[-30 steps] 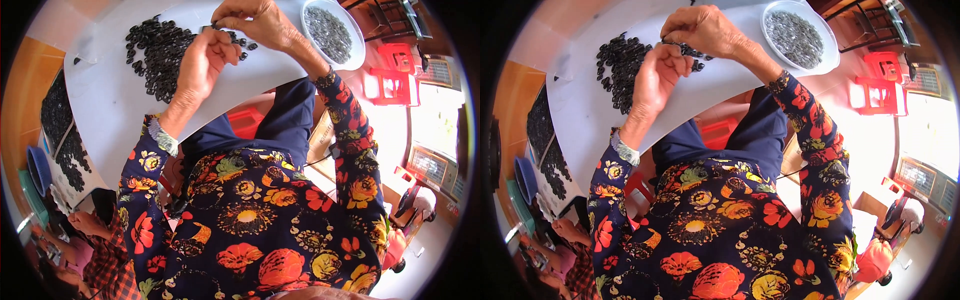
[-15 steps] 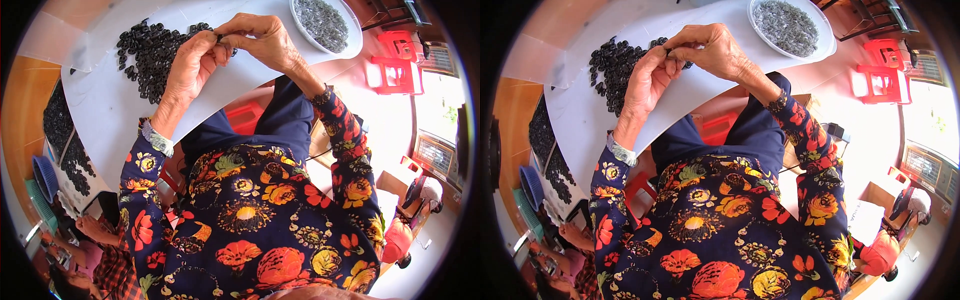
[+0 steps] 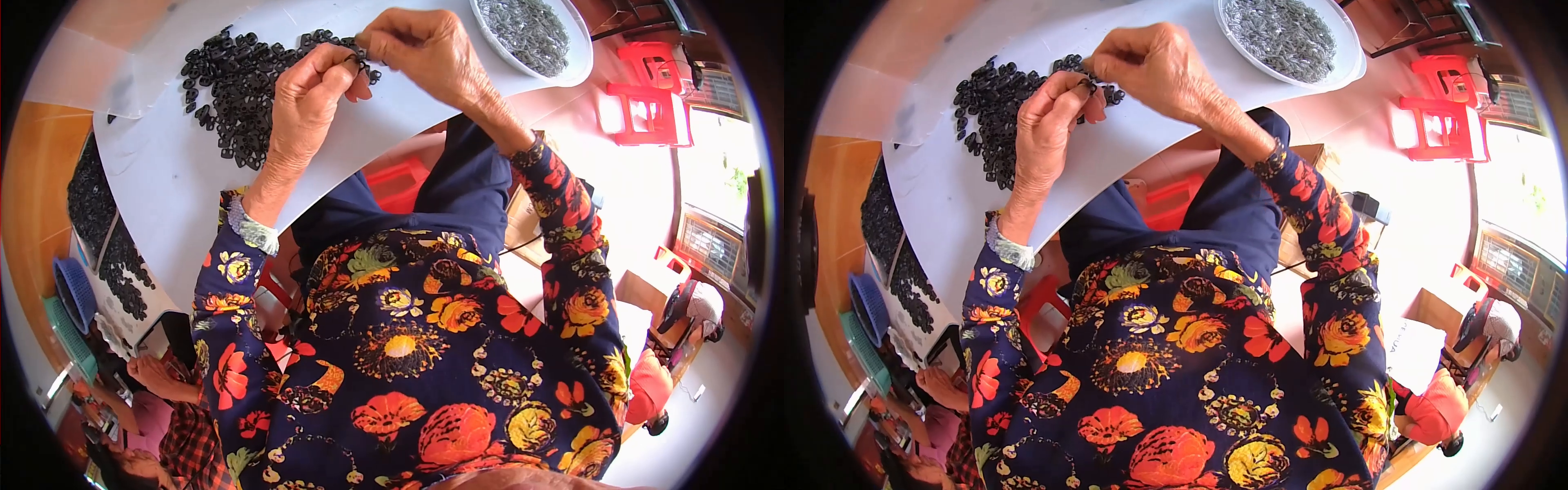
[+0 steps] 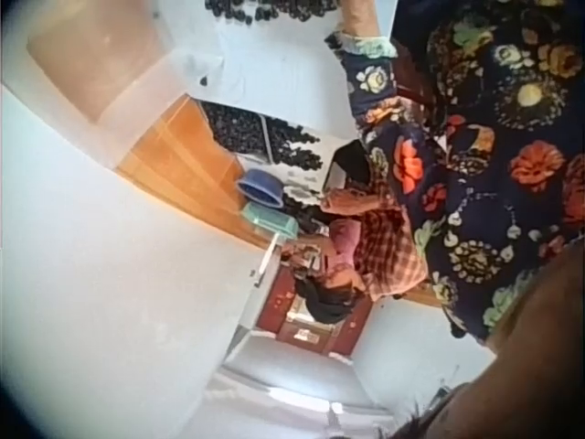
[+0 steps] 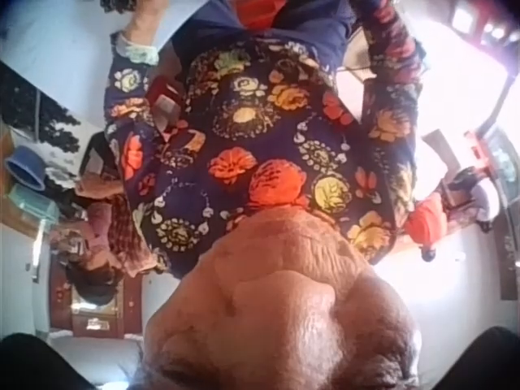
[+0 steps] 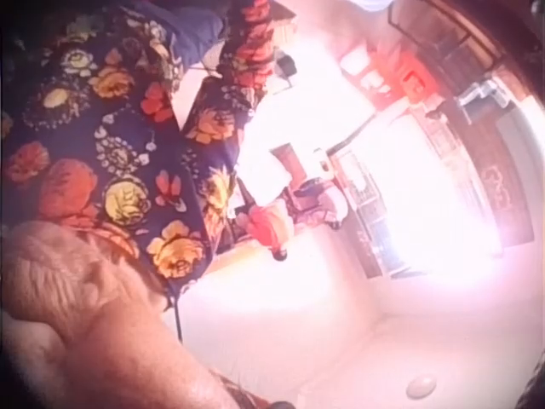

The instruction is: The person assembles small black plastic components by hand on a white table.

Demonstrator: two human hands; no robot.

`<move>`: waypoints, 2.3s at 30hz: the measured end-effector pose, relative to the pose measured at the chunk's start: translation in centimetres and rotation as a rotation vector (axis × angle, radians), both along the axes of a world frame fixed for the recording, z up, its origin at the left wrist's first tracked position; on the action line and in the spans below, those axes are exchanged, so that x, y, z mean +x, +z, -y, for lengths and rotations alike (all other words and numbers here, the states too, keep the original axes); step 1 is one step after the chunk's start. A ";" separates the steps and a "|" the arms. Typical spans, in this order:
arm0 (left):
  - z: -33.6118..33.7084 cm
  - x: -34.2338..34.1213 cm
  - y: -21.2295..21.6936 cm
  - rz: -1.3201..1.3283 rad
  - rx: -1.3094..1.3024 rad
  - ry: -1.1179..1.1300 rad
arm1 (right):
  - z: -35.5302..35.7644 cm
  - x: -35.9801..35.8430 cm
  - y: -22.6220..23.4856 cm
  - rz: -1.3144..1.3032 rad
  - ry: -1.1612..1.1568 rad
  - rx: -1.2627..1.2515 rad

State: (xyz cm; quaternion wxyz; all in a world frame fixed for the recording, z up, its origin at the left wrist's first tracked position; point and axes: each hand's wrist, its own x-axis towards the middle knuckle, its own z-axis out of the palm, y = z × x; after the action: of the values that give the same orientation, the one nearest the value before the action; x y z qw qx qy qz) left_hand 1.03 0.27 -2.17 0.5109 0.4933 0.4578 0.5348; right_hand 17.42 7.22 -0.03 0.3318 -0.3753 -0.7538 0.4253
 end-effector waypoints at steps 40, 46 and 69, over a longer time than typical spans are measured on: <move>0.8 -1.6 -0.8 0.434 -0.143 -0.060 | -1.5 0.8 -1.1 0.424 0.214 0.595; 0.9 -1.5 -1.0 0.457 -0.150 -0.053 | -1.2 0.1 -0.4 0.563 0.304 0.712; 0.7 -1.1 -1.2 0.380 -0.151 0.009 | 1.1 0.8 -1.6 0.243 0.074 0.276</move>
State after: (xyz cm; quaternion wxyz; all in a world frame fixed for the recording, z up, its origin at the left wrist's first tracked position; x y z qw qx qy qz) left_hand -0.07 -0.47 -3.41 0.6213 0.3417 0.3944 0.5845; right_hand 18.24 6.13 -1.66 0.2709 -0.3465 -0.8529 0.2813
